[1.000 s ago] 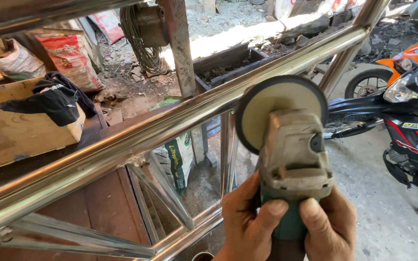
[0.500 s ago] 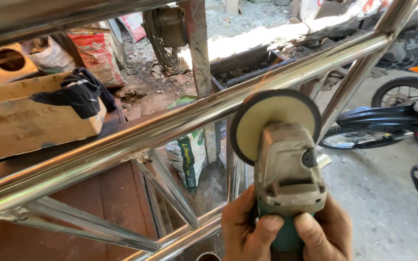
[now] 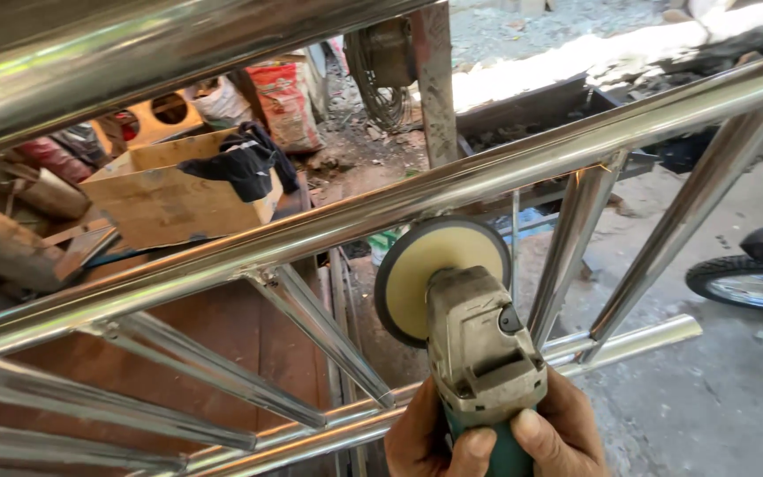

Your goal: Polishing a stainless steel railing using an angle grinder.

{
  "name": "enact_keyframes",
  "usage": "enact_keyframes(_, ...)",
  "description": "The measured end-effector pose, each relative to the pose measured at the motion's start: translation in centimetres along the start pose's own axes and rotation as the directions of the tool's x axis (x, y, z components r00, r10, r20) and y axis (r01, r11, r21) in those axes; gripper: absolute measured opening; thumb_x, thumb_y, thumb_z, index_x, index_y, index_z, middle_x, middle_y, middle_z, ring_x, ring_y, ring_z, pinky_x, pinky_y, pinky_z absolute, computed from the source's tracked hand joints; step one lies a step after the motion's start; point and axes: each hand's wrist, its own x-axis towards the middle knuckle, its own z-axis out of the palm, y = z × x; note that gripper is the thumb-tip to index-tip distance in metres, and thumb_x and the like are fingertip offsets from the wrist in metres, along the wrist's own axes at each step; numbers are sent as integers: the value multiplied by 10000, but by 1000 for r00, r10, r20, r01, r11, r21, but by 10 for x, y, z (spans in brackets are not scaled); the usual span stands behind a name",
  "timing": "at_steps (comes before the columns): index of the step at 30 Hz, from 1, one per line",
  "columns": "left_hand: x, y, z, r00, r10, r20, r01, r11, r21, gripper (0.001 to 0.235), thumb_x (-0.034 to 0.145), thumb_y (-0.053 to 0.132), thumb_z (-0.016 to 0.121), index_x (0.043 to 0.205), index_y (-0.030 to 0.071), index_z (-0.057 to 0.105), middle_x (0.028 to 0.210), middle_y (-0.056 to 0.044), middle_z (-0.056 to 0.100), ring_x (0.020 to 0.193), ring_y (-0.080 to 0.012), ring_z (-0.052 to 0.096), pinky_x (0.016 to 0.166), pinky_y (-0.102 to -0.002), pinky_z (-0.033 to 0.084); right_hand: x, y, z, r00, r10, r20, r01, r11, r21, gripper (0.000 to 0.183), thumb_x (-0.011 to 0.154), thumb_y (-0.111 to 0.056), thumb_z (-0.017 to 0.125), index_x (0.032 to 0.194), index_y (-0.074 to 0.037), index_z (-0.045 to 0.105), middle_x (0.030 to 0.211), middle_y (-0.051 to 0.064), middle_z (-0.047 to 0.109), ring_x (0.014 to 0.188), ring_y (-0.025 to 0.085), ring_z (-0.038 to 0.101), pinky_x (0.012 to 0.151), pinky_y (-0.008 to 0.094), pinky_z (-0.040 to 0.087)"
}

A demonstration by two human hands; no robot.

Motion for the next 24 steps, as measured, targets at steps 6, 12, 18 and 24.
enact_keyframes(6, -8, -5, 20, 991, 106, -79, -81, 959, 273, 456, 908, 186, 702, 1295, -50, 643, 1168, -216, 772, 1019, -263, 753, 924, -361, 570, 14, -15, 0, 983, 164, 79, -181, 930, 320, 569, 858, -46, 738, 1391, 84, 588, 1337, 324, 693, 1220, 431, 663, 1068, 592, 453)
enact_keyframes(12, -10, -10, 42, 970, 205, -132, -129, 892, 434, 457, 891, 156, 714, 1298, -44, 649, 1130, -192, 790, 955, -236, 777, 858, -320, 603, 38, -17, -25, 931, 254, 262, -309, 931, 193, 589, 869, -168, 766, 1371, 101, 614, 1276, 279, 744, 1135, 364, 708, 1013, 478, 497)
enact_keyframes(18, -14, -16, 55, 957, 219, -187, -103, 866, 489, 457, 886, 119, 712, 1304, -52, 641, 1143, -195, 794, 977, -233, 771, 888, -326, 594, 40, -24, -27, 910, 365, 197, -394, 910, 132, 578, 856, -181, 709, 1362, 81, 609, 1293, 293, 738, 1170, 370, 697, 1036, 508, 492)
enact_keyframes(24, -13, -11, 70, 943, 231, -241, -76, 852, 518, 467, 897, 164, 705, 1304, -58, 647, 1158, -222, 802, 984, -255, 794, 888, -357, 618, 54, -48, -8, 869, 269, 416, -386, 893, 229, 568, 942, -212, 705, 1399, 99, 574, 1291, 278, 722, 1122, 325, 699, 1006, 477, 507)
